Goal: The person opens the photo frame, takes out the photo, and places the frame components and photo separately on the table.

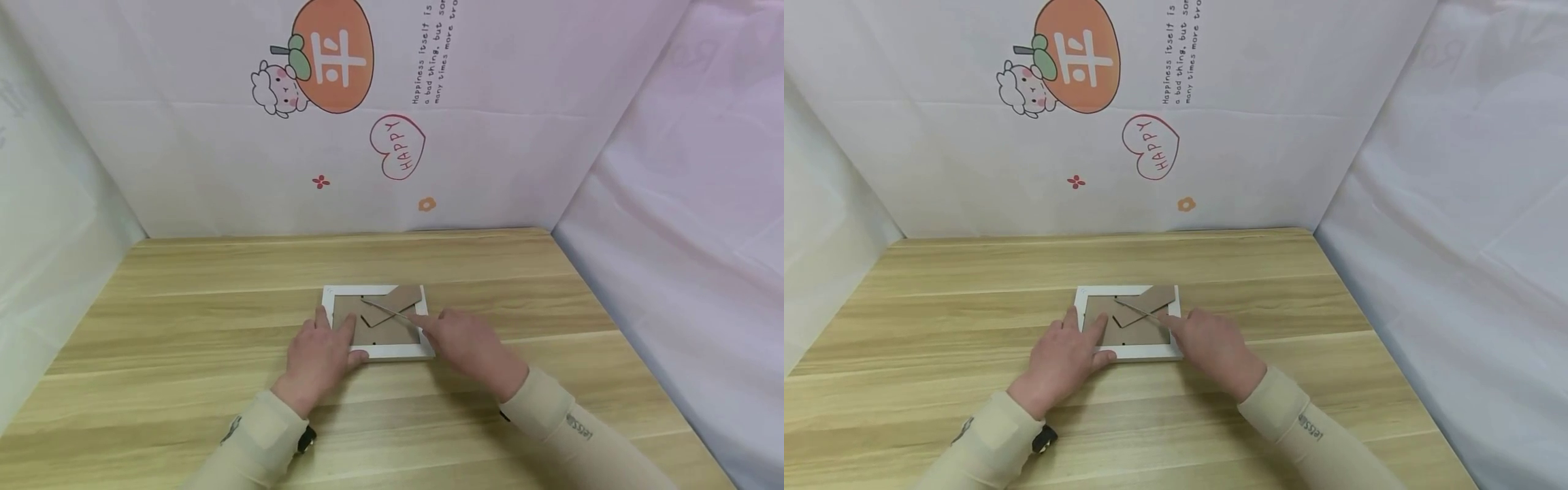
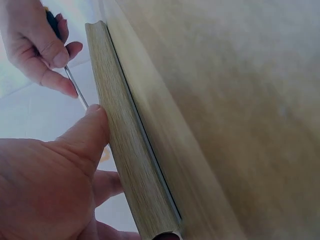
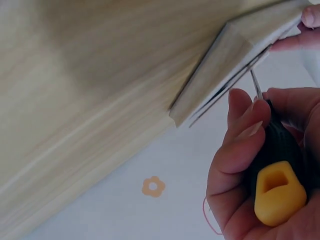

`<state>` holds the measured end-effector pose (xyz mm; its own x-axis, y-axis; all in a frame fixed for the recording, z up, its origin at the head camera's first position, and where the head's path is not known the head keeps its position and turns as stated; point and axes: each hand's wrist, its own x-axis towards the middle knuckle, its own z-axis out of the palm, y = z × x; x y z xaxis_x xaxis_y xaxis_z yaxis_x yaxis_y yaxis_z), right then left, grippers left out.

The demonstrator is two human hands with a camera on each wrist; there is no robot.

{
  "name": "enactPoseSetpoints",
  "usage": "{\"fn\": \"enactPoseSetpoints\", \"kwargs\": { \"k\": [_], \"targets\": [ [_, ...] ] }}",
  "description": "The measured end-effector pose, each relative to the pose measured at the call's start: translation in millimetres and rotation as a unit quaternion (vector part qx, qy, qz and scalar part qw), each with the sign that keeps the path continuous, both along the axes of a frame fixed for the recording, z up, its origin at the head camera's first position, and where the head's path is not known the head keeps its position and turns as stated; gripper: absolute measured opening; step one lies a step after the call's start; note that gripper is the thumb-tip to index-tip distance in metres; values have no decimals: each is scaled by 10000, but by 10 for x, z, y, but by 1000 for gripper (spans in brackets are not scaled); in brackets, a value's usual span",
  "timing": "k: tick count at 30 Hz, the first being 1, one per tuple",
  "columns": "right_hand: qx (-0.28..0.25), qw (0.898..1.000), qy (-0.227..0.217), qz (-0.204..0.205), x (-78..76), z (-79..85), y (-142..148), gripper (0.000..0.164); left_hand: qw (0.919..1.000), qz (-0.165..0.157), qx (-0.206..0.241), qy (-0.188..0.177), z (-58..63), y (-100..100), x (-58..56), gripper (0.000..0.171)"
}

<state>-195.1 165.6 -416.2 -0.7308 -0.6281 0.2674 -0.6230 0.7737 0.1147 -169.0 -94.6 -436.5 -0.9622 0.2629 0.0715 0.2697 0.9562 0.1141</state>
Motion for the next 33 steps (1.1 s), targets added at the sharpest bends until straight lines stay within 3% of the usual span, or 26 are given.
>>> {"fn": "enactPoseSetpoints", "kwargs": {
  "k": [6, 12, 15, 21, 24, 27, 30, 33],
  "targets": [
    [74, 9991, 410, -67, 52, -91, -54, 44, 9999, 16, 9, -136, 17, -25, -25, 78],
    [-25, 9989, 326, -331, 48, -138, -95, 45, 9999, -12, -124, 12, 28, -38, -45, 77],
    [-161, 9992, 214, -290, -3, -132, -80, 43, 9999, 5, -135, -15, 28, -43, -54, 78],
    [-326, 9995, 57, -2, -224, -29, -2, 22, 9999, 16, -131, -87, 14, -40, -60, 78],
    [-120, 9991, -394, 109, -387, 102, 30, 22, 9999, 5, -130, -47, 10, -33, -60, 78],
    [53, 9905, -1364, 137, -561, 275, 35, 22, 9999, -11, -139, -4, 11, -27, -56, 78],
    [156, 9724, -2324, 126, -724, 447, 33, 25, 9998, -45, -177, 74, 6, -25, -57, 77],
    [84, 9444, -3286, 48, -877, 567, 42, 27, 9996, -61, -225, 149, 4, -24, -60, 77]
  ]
}}
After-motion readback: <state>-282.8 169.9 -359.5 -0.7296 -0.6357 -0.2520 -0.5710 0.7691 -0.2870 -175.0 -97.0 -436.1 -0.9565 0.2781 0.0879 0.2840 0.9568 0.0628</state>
